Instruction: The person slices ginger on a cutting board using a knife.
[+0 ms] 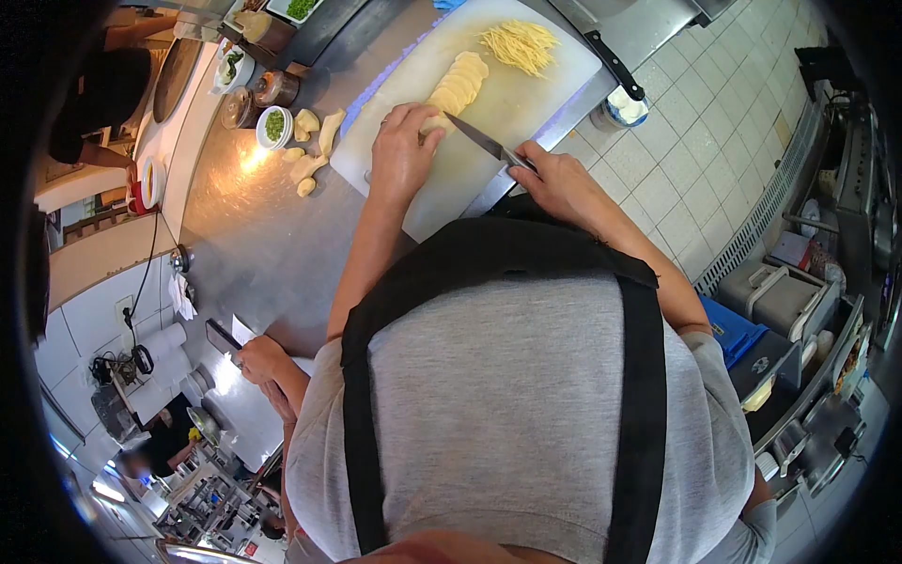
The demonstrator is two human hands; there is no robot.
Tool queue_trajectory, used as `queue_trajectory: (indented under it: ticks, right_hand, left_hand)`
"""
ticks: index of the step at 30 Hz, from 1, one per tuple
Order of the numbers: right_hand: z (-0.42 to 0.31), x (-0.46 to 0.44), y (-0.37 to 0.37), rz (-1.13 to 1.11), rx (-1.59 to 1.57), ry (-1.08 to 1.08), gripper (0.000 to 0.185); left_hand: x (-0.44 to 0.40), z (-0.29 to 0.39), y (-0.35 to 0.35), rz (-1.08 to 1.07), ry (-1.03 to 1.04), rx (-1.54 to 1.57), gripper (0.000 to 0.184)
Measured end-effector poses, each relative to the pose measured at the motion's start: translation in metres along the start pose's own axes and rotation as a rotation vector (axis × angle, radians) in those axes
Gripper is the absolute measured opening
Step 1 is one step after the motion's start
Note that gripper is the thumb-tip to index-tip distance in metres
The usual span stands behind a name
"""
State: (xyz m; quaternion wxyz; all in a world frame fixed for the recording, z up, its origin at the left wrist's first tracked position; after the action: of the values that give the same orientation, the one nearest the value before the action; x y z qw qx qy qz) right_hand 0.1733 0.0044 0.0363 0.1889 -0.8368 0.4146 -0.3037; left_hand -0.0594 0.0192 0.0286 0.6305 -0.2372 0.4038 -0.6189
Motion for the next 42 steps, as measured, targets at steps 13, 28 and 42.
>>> queue_trajectory:
  ticks: [13, 28, 42]
  right_hand:
    - [0.007, -0.020, -0.008, 0.044, 0.033, -0.066, 0.036]
    - [0.025, -0.026, -0.069, 0.298, 0.360, -0.021, 0.031]
    - [0.028, -0.048, -0.090, 0.227, 0.273, -0.012, 0.038]
  left_hand:
    - [-0.016, -0.012, 0.003, 0.056, 0.018, -0.003, 0.032]
    - [-0.080, 0.014, 0.042, 0.004, 0.048, -0.182, 0.069]
    - [-0.060, -0.004, 0.007, 0.167, 0.045, 0.126, 0.045]
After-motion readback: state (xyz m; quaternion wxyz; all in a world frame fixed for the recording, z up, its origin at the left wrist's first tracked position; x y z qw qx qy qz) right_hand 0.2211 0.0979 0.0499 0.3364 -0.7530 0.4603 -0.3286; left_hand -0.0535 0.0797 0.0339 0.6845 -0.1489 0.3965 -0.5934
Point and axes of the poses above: each hand's wrist, its own x-axis away from the middle knuckle, its own y-axis out of the palm, z = x × y, the point moved 2 cm from there along -x, towards the middle knuckle, and after that the axes turned 3 degrees about -z, right-handed, at the moved point
